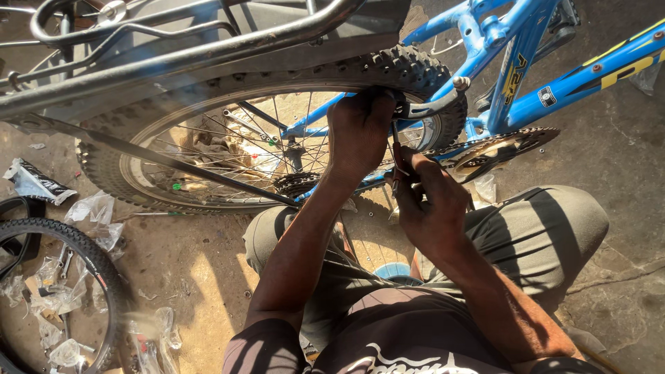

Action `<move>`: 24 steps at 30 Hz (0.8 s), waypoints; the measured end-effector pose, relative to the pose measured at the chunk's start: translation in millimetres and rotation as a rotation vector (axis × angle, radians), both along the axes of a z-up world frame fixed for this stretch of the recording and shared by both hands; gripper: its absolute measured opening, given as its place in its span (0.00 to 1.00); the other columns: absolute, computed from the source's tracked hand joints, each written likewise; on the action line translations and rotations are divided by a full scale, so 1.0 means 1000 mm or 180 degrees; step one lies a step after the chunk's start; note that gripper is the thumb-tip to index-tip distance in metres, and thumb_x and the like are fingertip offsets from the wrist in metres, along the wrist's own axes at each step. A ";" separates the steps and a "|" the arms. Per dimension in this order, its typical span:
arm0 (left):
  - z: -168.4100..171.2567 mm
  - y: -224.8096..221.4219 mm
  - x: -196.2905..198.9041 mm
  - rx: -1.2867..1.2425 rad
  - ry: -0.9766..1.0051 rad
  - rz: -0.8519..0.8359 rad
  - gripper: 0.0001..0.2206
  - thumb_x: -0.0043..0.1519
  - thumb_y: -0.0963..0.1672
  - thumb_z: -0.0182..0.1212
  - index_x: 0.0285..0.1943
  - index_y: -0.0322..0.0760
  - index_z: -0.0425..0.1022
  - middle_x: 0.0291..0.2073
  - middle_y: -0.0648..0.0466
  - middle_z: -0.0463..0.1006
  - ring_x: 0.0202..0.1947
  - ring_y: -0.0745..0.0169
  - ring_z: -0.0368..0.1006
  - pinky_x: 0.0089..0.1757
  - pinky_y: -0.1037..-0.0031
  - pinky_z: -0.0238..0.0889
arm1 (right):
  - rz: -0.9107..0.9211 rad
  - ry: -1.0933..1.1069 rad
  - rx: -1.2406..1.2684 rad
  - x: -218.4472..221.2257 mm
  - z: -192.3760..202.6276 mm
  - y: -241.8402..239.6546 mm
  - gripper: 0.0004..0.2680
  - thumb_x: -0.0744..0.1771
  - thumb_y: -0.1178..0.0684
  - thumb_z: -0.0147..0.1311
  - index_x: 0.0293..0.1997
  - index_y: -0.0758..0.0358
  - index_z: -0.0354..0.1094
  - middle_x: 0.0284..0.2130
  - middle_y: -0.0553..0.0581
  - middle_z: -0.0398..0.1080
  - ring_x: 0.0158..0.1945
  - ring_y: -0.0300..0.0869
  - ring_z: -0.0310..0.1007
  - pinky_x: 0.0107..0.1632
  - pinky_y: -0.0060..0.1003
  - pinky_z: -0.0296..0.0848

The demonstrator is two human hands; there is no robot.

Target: The person works on the rear brake assembly of a bicycle by hand and using an Allen key.

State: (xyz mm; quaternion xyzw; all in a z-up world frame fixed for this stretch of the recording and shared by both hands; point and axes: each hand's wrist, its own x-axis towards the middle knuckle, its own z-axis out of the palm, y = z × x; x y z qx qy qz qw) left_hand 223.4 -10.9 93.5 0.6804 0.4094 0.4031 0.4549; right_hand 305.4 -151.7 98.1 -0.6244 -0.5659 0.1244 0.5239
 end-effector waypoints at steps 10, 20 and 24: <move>-0.002 0.002 -0.001 0.0011 0.0074 -0.0073 0.14 0.64 0.45 0.53 0.34 0.28 0.76 0.22 0.43 0.77 0.21 0.57 0.71 0.31 0.66 0.65 | 0.0105 -0.2161 -0.0015 0.022 0.007 -0.009 0.09 0.64 0.62 0.64 0.47 0.61 0.75 0.36 0.54 0.71 0.40 0.43 0.74 0.40 0.40 0.68; 0.002 0.001 -0.004 -0.0045 -0.0002 -0.0086 0.14 0.65 0.45 0.50 0.38 0.30 0.81 0.25 0.44 0.81 0.22 0.57 0.75 0.31 0.66 0.67 | 0.0407 -0.2281 -0.0010 0.028 0.042 -0.005 0.11 0.62 0.61 0.65 0.47 0.58 0.76 0.39 0.51 0.72 0.42 0.44 0.71 0.51 0.49 0.59; 0.006 0.002 -0.002 0.0134 0.0035 -0.0097 0.13 0.64 0.44 0.51 0.38 0.31 0.81 0.26 0.43 0.81 0.24 0.54 0.77 0.32 0.67 0.68 | 0.0649 -0.2105 0.0013 0.033 0.035 -0.002 0.14 0.61 0.64 0.63 0.51 0.62 0.75 0.41 0.55 0.72 0.43 0.46 0.72 0.53 0.46 0.66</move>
